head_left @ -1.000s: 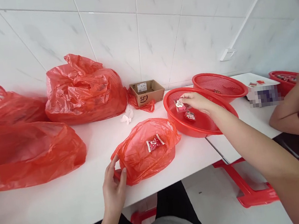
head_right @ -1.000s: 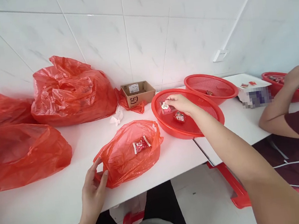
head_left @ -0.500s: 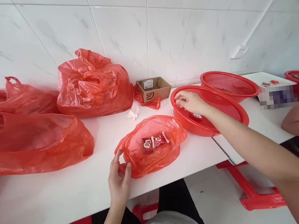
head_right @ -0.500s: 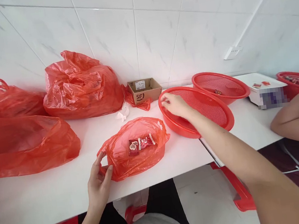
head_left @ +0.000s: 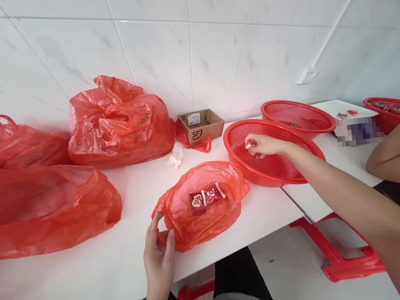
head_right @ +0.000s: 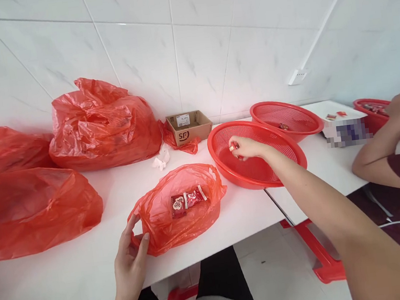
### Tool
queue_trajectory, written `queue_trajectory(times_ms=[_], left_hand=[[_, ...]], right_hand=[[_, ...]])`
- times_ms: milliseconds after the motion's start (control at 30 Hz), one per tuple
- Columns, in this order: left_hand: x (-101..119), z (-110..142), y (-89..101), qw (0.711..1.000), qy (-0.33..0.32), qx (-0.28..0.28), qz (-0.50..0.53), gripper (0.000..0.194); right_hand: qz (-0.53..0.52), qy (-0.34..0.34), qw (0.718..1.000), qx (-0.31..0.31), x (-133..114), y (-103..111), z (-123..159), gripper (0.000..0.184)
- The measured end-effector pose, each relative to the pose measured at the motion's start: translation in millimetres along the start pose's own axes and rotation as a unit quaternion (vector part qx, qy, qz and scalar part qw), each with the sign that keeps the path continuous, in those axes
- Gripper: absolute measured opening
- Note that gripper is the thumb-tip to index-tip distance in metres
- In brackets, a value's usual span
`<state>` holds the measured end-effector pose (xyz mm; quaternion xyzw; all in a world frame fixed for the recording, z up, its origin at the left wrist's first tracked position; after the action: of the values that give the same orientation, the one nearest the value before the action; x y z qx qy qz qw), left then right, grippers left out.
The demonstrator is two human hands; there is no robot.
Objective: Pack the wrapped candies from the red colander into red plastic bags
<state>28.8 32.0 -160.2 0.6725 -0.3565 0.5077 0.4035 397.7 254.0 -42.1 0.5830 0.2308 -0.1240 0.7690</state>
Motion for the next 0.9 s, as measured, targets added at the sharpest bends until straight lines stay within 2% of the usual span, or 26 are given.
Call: queue_trajectory(times_ms=[67, 133, 200, 267, 367, 433, 533, 600, 633, 700, 767, 800, 900], left_hand=[[-1, 0, 0.7, 1.0, 0.003, 0.004, -0.001, 0.061], [-2, -1, 0.1, 1.0, 0.007, -0.002, 0.0, 0.062], [-3, -1, -0.7, 1.0, 0.008, -0.011, 0.006, 0.062], [-3, -1, -0.4, 1.0, 0.008, -0.011, 0.009, 0.062], [-1, 0, 1.3, 1.0, 0.006, 0.002, 0.005, 0.061], [-1, 1, 1.5, 1.0, 0.01, 0.004, 0.013, 0.06], [-1, 2, 1.5, 1.0, 0.014, 0.002, 0.028, 0.059], [-1, 2, 2.1, 1.0, 0.008, 0.003, 0.027, 0.06], [-1, 2, 2.4, 1.0, 0.005, 0.003, 0.025, 0.06], [-1, 2, 2.7, 1.0, 0.002, 0.002, 0.023, 0.06], [-1, 2, 2.8, 1.0, 0.001, 0.001, 0.023, 0.06], [0, 2, 2.6, 1.0, 0.0, 0.0, 0.025, 0.06], [-1, 2, 1.9, 0.999, -0.003, -0.004, 0.034, 0.06]], right_hand=[[-0.141, 0.039, 0.989, 0.015, -23, 12, 13, 0.024], [-0.255, 0.085, 0.963, 0.009, -50, 15, 29, 0.034], [-0.293, 0.115, 0.949, -0.006, -76, 7, 43, 0.039], [-0.298, 0.135, 0.945, -0.017, -97, -10, 53, 0.041], [-0.251, 0.191, 0.949, -0.022, -121, -48, 64, 0.05], [-0.153, 0.256, 0.954, -0.036, -136, -77, 75, 0.055], [0.006, 0.345, 0.93, -0.126, -150, -113, 94, 0.048], [0.017, 0.353, 0.924, -0.145, -148, -109, 94, 0.034], [0.0, 0.337, 0.935, -0.113, -143, -97, 86, 0.029], [-0.026, 0.276, 0.961, 0.013, -121, -59, 64, 0.027], [0.015, 0.186, 0.974, 0.129, -88, -24, 40, 0.031], [0.062, 0.132, 0.98, 0.133, -69, -17, 29, 0.034], [0.189, -0.007, 0.982, 0.021, -18, -22, 11, 0.043]])
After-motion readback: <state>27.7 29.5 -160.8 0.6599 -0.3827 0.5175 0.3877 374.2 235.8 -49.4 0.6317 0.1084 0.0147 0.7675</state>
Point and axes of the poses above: each hand's wrist, its own z-axis away from the middle knuckle, its own y-axis out of the back of the hand, x = y × z, the point moved 6 cm from there along -z, towards the middle knuckle, and after that the axes turned 2 degrees about z, right-handed, at the moved point
